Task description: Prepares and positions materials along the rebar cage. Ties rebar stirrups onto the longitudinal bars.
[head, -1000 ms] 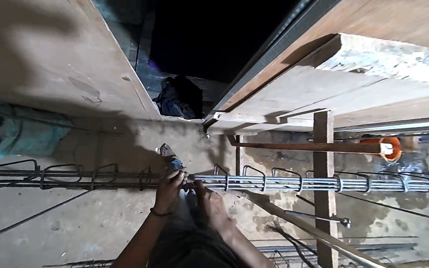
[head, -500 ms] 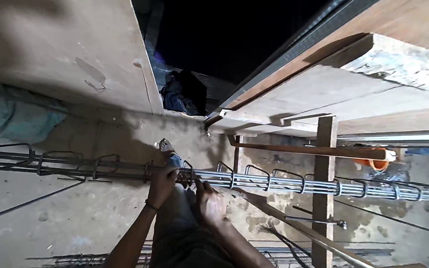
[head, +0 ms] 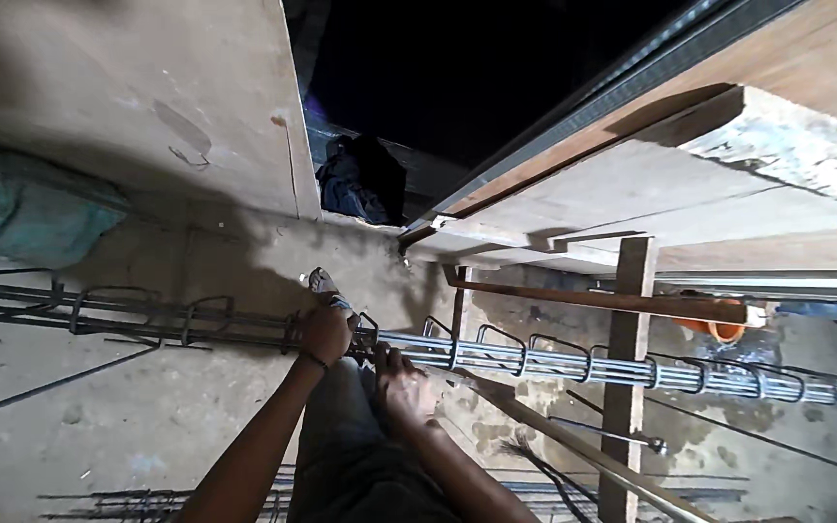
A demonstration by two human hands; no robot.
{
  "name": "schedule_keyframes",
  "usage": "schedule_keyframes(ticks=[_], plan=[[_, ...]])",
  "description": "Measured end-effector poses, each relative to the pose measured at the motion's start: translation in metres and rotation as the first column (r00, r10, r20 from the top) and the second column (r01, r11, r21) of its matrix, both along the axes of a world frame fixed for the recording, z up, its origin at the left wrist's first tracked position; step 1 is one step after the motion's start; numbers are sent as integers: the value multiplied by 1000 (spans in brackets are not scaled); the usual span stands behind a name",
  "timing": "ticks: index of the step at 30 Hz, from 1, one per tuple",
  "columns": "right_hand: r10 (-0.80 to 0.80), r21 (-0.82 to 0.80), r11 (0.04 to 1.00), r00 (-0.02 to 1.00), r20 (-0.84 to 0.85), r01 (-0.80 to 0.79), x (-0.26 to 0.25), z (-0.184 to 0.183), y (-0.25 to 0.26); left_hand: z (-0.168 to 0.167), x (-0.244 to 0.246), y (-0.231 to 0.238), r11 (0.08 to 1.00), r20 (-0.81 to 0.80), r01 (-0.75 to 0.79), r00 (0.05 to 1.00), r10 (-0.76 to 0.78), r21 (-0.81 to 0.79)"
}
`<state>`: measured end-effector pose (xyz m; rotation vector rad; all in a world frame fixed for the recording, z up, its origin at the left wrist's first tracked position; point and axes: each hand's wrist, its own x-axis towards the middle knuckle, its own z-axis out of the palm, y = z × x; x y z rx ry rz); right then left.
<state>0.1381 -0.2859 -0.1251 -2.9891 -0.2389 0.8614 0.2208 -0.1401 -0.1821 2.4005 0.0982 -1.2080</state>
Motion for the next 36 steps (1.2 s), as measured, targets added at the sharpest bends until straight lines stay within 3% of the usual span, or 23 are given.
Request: schedule_keyframes(ticks=[6,13,19,24,32,36], plan=[[-20,-9,1000,980,-197,19,11,8,-6,-5,6,-4,998,-83,58,995,-61,-38],[18,18,1000,991,-136,-16,10,-4,-7,-11,6,-5,998,-107,30,994,-37,-60],[-44,-30,999,989,-139,40,10,-22,22,-2,14,-12,993,-205,70,978,-50,95],[-68,16,998,998,17,68,1,-34,29,-22,24,-21,1000,-272,-1,962,7,23],[-178,23,982,953,-245,189,18,-7,23,-38,28,-25,991,-274,-135,953,125,-15],[-104,51,993,987,-126,111,20,-4,12,-27,22,-25,985,-239,-172,956,171,14]])
